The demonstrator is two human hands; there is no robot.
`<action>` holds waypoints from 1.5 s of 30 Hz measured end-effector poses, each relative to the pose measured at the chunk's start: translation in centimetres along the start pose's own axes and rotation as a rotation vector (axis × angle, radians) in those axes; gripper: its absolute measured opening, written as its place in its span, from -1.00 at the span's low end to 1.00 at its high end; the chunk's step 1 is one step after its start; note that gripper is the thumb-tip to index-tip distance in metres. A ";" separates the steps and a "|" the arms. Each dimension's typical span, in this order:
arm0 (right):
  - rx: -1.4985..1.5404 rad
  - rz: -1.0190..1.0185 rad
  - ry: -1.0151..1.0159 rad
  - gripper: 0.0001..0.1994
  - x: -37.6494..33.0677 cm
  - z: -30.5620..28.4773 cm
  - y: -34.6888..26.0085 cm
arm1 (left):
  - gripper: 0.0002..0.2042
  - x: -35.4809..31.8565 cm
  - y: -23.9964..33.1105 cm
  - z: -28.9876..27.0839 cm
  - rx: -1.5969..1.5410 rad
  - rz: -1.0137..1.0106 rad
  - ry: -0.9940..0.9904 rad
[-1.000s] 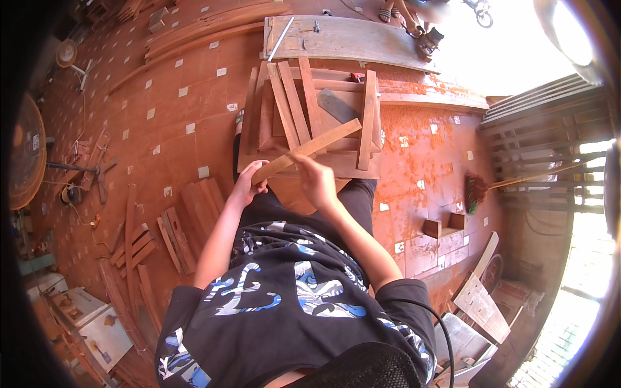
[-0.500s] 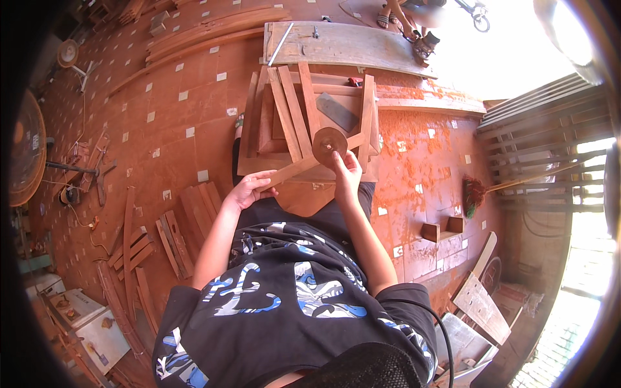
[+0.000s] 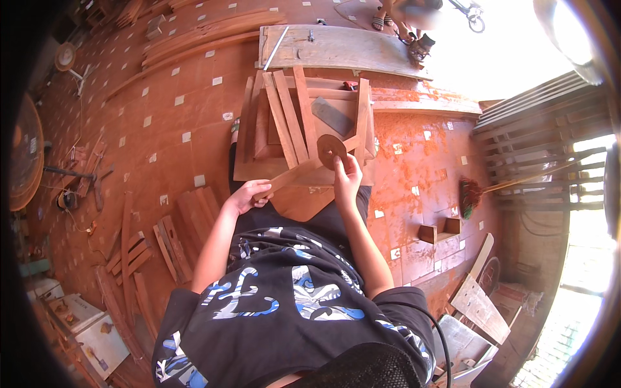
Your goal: The person sands wooden planks using a sanding block. They hold each plank with one hand and rub the sanding block along the surface with the other, flipping the pieces to sand different sides. The person works on multiple planks sequentially in a workshop setting.
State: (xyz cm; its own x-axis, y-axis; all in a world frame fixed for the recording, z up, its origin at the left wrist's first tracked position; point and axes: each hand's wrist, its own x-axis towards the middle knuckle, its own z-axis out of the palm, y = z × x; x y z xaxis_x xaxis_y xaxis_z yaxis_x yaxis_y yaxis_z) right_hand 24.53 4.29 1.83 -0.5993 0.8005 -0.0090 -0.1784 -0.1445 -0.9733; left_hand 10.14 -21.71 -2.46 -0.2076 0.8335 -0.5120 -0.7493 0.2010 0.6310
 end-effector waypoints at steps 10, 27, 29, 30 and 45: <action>-0.891 -0.604 -0.159 -0.85 -0.1 0.2 -2.9 | -0.50 -0.8 0.0 0.4 -0.060 0.170 0.023; -1.323 -0.814 -0.861 -0.43 -1.1 5.3 0.4 | -0.57 0.3 -1.0 -0.5 -0.084 0.194 0.306; -1.224 -0.849 -0.946 -0.43 -2.3 6.9 0.8 | -0.49 0.7 -1.1 -0.8 -0.123 0.191 0.319; -1.221 -0.874 -0.942 -0.42 -2.8 7.4 1.5 | -0.46 0.8 -1.0 -0.4 -0.144 0.189 0.345; -1.323 -0.493 -0.781 -0.28 2.6 7.3 0.2 | -0.65 0.2 -0.8 0.0 -0.091 0.230 0.391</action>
State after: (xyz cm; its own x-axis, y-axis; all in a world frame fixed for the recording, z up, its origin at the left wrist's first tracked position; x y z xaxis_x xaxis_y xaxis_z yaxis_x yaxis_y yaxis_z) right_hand 17.28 2.11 3.26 -0.9952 0.0784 0.0593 0.0523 0.9332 -0.3556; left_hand 10.72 -21.69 -3.08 -0.5832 0.5913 -0.5570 -0.7045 -0.0267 0.7093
